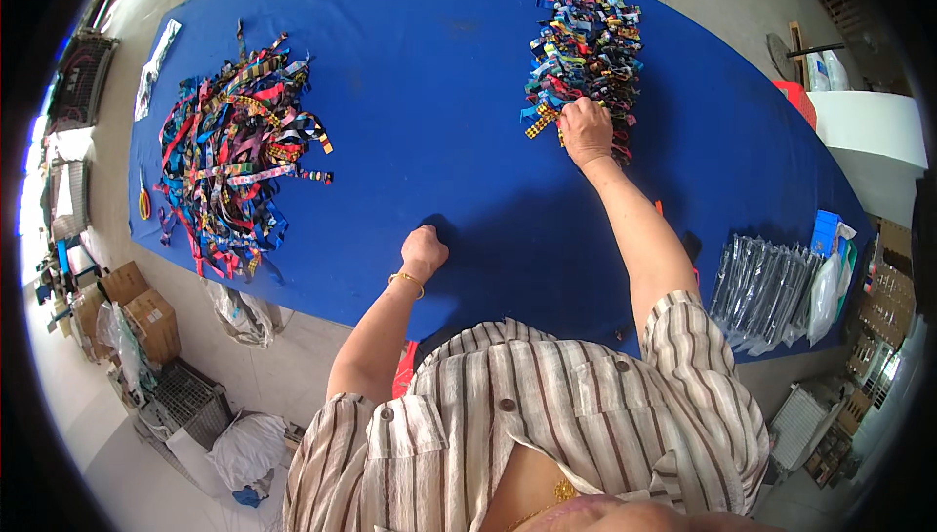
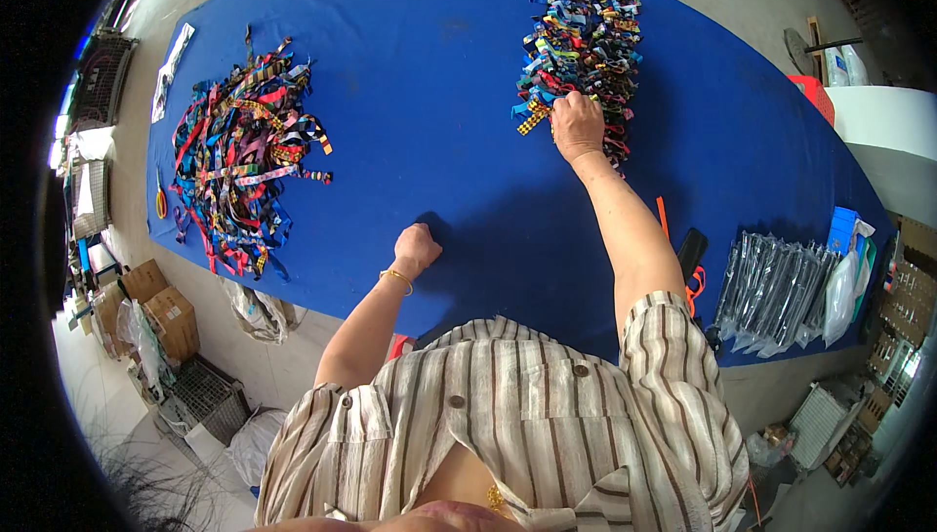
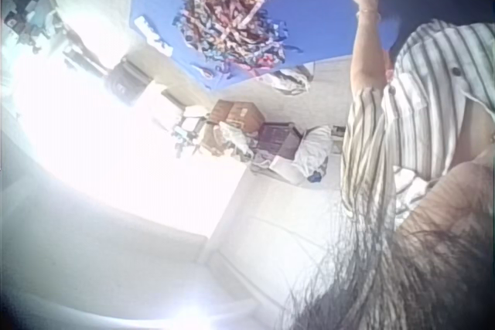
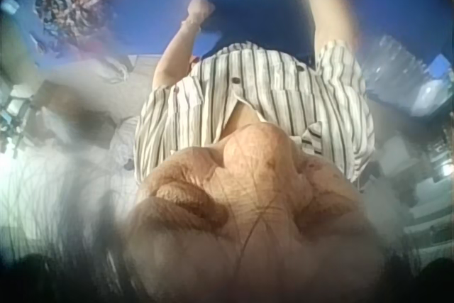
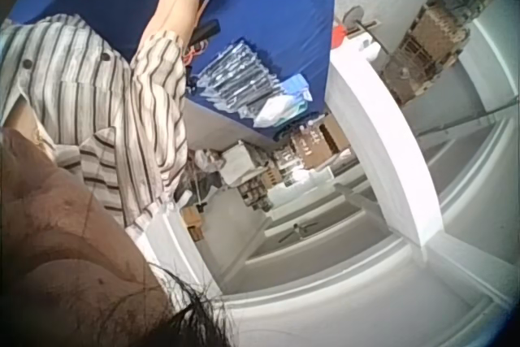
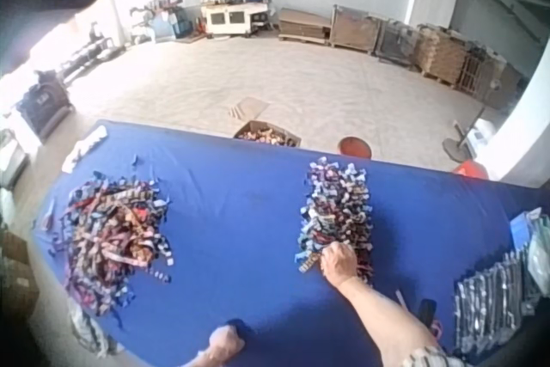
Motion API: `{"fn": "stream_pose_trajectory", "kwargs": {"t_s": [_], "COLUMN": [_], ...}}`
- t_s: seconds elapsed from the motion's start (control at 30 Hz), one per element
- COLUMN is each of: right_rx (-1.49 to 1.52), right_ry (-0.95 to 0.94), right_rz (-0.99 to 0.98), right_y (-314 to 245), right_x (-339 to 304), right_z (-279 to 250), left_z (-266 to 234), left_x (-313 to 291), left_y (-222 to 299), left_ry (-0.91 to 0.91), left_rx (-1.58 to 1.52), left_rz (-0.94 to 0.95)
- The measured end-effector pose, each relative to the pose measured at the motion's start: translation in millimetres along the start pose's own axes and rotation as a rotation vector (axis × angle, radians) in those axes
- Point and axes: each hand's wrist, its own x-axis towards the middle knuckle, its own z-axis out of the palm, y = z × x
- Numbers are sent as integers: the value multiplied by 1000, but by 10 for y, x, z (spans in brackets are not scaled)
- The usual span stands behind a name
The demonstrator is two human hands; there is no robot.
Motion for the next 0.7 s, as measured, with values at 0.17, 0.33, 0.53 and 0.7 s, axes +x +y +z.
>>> {"fn": "stream_pose_trajectory", "kwargs": {"t_s": [0.17, 0.33, 0.53, 0.7], "right_rx": [-8, 12, -7, -24], "right_ry": [-25, 15, -65, -94], "right_rz": [23, 112, 143, 130], "right_y": [24, 31, -7, -20], "right_x": [15, 38, 0, 7], "right_z": [9, 28, -13, -115], "left_z": [-33, -8, 20, 57], "left_x": [-6, -7, -8, 12], "left_y": [29, 14, 3, -18], "left_ry": [-15, 0, 20, 62], "left_rx": [-4, 12, 8, 3], "left_rz": [-4, -10, -5, 16]}}
